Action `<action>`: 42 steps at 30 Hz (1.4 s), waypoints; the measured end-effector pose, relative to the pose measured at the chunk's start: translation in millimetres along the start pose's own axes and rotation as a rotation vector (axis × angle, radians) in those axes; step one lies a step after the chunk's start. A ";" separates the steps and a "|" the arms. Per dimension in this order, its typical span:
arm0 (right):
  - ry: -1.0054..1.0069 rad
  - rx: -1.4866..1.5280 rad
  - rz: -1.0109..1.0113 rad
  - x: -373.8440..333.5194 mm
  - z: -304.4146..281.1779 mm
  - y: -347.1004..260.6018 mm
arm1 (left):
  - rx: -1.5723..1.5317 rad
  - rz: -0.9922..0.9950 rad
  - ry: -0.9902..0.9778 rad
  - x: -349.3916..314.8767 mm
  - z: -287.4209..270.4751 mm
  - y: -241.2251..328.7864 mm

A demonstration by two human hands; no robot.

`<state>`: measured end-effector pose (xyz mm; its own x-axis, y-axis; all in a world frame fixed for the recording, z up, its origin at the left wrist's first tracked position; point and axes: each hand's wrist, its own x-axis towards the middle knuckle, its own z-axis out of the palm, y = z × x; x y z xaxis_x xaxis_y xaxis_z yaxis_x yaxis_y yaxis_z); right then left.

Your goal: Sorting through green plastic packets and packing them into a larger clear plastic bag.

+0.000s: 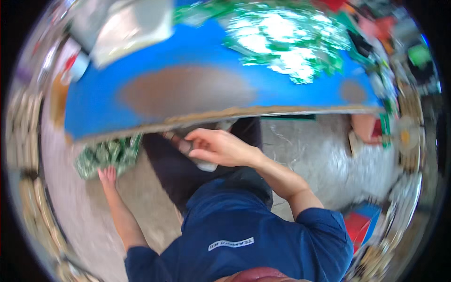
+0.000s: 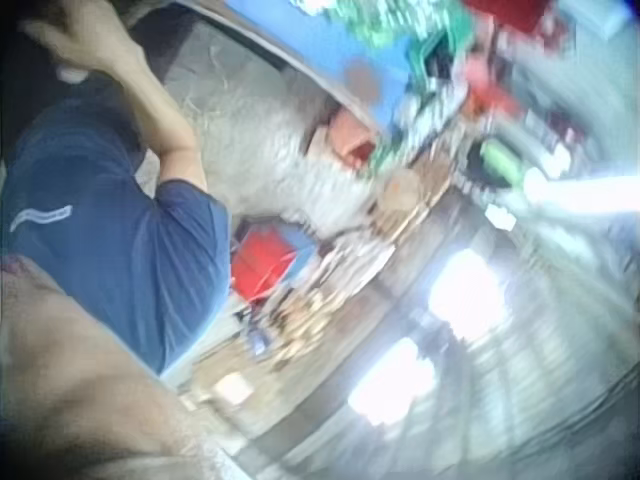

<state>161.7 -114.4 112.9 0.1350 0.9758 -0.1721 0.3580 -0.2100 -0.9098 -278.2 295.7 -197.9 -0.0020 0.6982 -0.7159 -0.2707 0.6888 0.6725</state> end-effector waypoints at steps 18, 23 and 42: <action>0.913 -0.875 0.359 63.0 -317.2 173.2 | 0.742 -0.258 -1.526 -400.9 237.5 -38.5; 0.764 -0.943 0.365 40.2 -306.0 161.2 | 0.938 0.696 -1.508 -400.4 452.7 7.0; 0.731 -0.968 0.181 18.6 -286.1 178.8 | 1.794 1.148 -0.547 -298.0 674.8 -103.0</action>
<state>492.5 -151.3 55.1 0.6293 0.7290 0.2693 0.7767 -0.6021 -0.1850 399.9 148.4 72.8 0.8165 0.5678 -0.1042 0.5712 -0.7684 0.2888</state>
